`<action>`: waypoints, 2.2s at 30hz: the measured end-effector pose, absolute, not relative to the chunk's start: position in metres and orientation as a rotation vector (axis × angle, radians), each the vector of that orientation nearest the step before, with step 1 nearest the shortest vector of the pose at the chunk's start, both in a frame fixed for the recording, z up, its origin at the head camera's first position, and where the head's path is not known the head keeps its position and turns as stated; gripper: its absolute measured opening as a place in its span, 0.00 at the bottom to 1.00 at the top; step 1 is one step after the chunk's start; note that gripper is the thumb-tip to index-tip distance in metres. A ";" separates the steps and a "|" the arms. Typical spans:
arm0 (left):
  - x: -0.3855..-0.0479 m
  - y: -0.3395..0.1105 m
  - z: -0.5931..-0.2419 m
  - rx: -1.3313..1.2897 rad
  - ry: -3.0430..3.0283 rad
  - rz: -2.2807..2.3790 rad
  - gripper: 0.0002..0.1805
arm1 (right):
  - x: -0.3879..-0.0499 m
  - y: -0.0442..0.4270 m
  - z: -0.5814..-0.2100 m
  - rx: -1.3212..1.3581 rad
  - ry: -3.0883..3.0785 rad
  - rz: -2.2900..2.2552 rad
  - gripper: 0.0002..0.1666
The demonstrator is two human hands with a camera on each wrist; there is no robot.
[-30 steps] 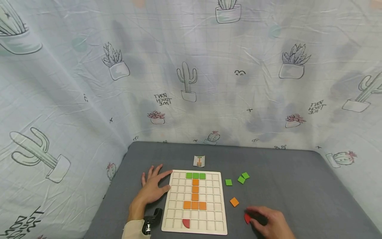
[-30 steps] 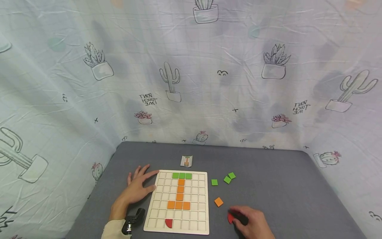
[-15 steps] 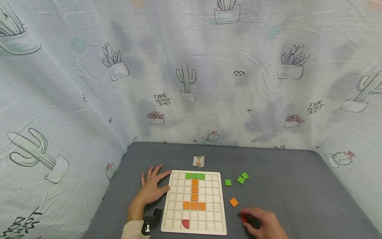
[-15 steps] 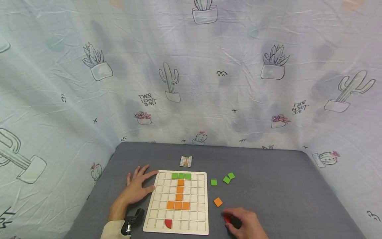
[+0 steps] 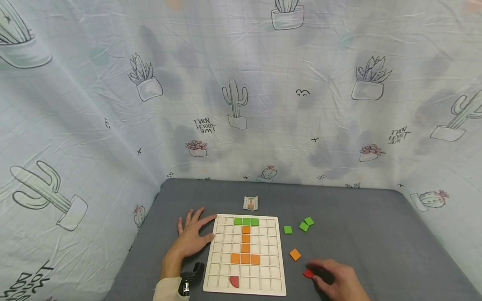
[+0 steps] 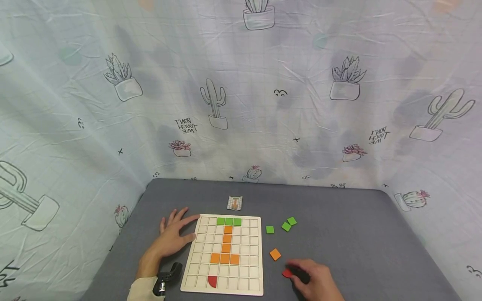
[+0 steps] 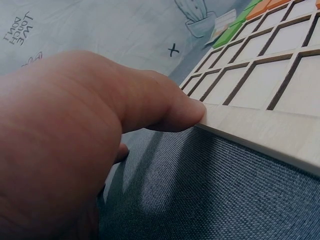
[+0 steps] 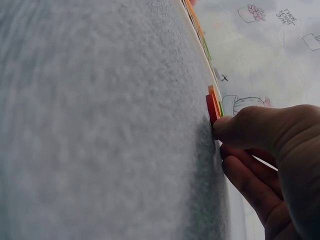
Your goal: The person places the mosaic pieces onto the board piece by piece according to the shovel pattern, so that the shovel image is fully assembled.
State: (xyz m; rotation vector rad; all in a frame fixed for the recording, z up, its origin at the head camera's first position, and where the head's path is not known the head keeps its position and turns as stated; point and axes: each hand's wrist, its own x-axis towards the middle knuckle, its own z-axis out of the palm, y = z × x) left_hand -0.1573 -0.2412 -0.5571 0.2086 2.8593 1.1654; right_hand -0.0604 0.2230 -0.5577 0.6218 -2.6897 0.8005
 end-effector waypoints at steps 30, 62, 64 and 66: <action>-0.157 -0.239 -0.554 0.194 2.863 1.168 0.34 | -0.077 0.206 -0.559 0.840 -2.635 0.870 0.25; -0.156 -0.238 -0.551 0.205 2.875 1.179 0.33 | -0.081 0.168 -0.525 1.184 -2.497 1.132 0.21; -0.156 -0.239 -0.551 0.206 2.883 1.178 0.33 | -0.082 0.163 -0.523 1.204 -2.517 1.150 0.19; -0.156 -0.239 -0.552 0.200 2.884 1.177 0.33 | -0.082 0.157 -0.521 1.221 -2.533 1.170 0.19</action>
